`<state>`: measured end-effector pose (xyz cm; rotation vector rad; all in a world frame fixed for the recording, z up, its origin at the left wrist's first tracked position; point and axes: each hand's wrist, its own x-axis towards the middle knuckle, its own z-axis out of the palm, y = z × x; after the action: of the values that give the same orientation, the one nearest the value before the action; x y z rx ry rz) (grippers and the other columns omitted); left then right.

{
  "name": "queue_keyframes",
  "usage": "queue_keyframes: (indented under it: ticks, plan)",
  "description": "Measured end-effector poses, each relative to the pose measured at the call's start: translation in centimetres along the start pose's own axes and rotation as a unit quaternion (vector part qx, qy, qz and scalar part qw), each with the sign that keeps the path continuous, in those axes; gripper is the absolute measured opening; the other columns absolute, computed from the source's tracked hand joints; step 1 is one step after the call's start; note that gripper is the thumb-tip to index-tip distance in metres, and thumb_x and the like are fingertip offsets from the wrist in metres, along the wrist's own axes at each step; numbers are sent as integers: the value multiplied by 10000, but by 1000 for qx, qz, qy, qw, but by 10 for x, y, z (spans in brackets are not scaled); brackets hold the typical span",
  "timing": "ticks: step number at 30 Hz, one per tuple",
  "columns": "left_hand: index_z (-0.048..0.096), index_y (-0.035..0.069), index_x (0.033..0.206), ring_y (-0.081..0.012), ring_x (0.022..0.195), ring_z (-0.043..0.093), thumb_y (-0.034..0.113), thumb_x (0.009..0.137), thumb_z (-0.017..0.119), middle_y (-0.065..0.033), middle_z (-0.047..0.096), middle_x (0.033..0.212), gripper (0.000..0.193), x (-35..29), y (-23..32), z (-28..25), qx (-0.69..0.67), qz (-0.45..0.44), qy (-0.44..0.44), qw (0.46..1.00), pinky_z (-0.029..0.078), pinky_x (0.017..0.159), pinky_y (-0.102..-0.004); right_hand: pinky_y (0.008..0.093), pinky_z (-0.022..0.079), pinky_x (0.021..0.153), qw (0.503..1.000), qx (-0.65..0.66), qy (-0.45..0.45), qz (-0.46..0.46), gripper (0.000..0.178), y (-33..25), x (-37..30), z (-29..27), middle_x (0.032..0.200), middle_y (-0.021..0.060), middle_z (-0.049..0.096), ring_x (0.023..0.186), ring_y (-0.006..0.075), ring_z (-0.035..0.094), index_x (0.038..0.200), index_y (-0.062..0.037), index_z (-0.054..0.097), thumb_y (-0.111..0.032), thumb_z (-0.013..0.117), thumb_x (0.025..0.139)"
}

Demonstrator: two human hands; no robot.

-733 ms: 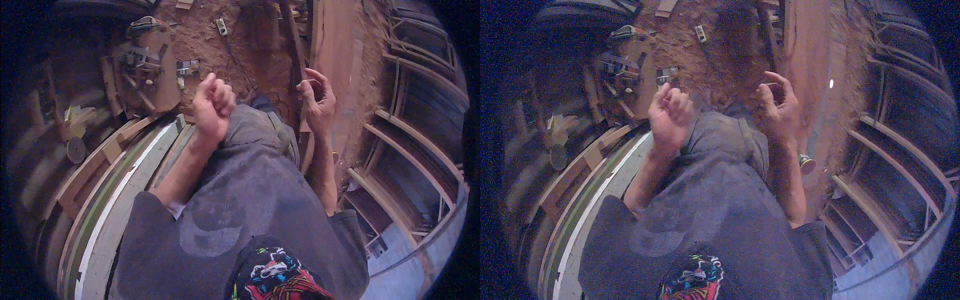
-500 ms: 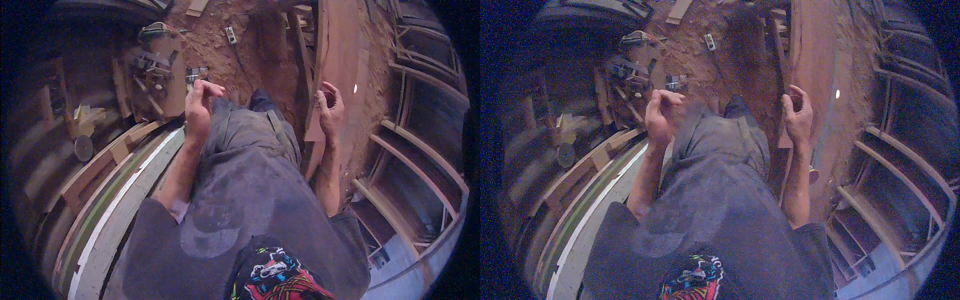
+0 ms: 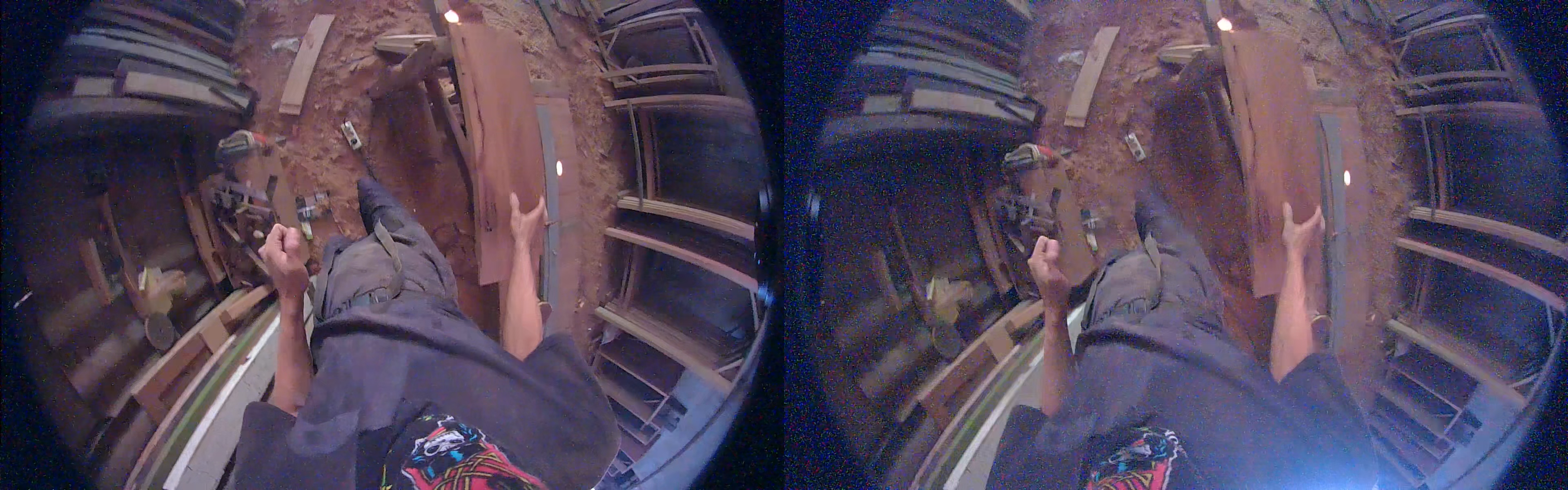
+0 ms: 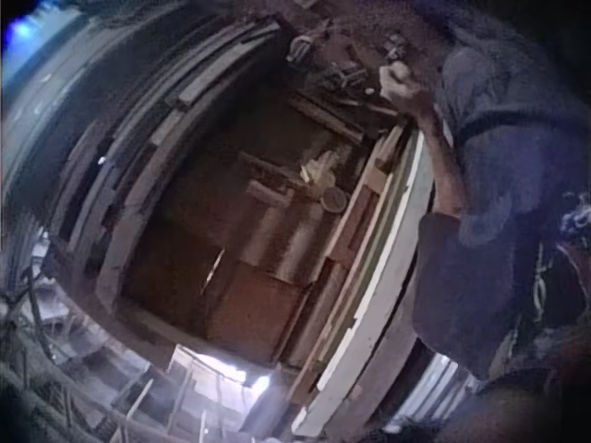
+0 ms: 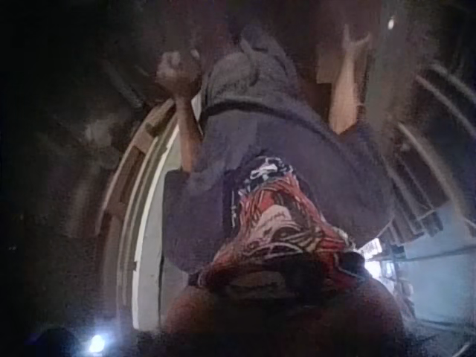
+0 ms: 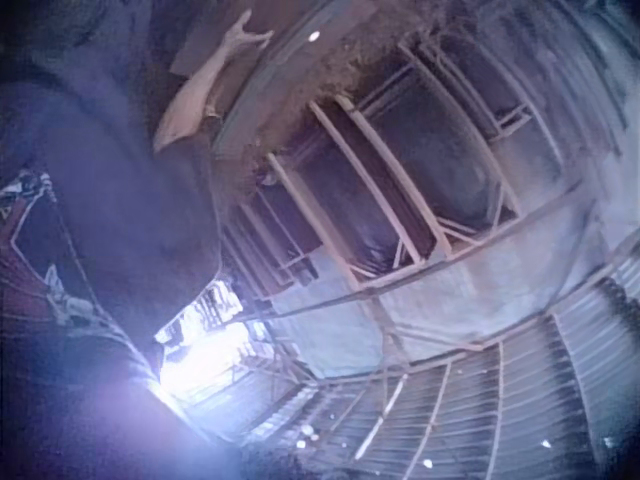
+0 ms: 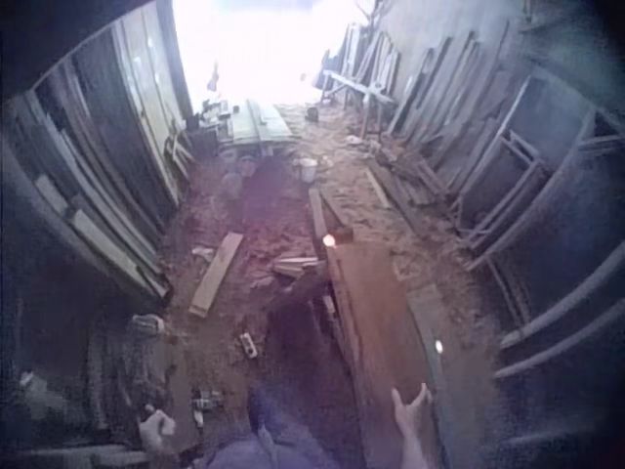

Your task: The person picks up a wooden plank, inspects it, and uses an orbital sander to smooth its surface. They repeatedly sand different sections of the plank, repositioning it as needed.

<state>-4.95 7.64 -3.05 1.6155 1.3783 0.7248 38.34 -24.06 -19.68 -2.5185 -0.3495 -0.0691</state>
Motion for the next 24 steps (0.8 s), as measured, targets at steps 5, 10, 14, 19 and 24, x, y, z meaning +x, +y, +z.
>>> queue_keyframes:
  ticks: [5,10,14,19,24]
  plan:
    - [508,-6,1289,-352,1165,524,504,914,674,-213,507,1238,655,46,2,38,69,-8,-143,987,392,1040,-437,530,387,1144,973,-98,176,109,897,2,-122,-21,1430,290,471,1348,449,465,1428,89,411,-508,792,877]
    - [429,-29,1470,-390,1343,510,518,947,692,-255,457,1445,801,125,51,126,21,33,-425,904,395,1153,-453,538,483,1052,853,-33,141,502,790,42,-179,-29,1357,250,593,1217,405,599,1388,98,521,-451,785,885]
    - [423,-48,1477,-386,1333,548,532,948,697,-286,537,1433,832,183,40,227,12,11,-570,821,443,1129,-443,532,512,1027,742,278,111,600,668,55,-156,-38,1361,183,615,1151,383,653,1429,56,500,-426,639,989]
    - [296,-121,1512,-380,1401,486,592,904,733,-322,469,1494,1034,228,63,349,96,8,-618,780,400,1170,-428,538,442,1120,673,376,100,629,695,38,-142,-36,1499,154,518,1338,370,535,1506,-20,451,-494,585,1015]
    - [328,-152,1467,-352,1319,562,418,817,863,-299,550,1419,1017,216,79,418,-12,-198,-488,850,464,1110,-425,502,379,1172,692,430,74,576,808,-36,-152,-58,1553,153,470,1406,361,475,1588,-20,351,-545,584,1019]
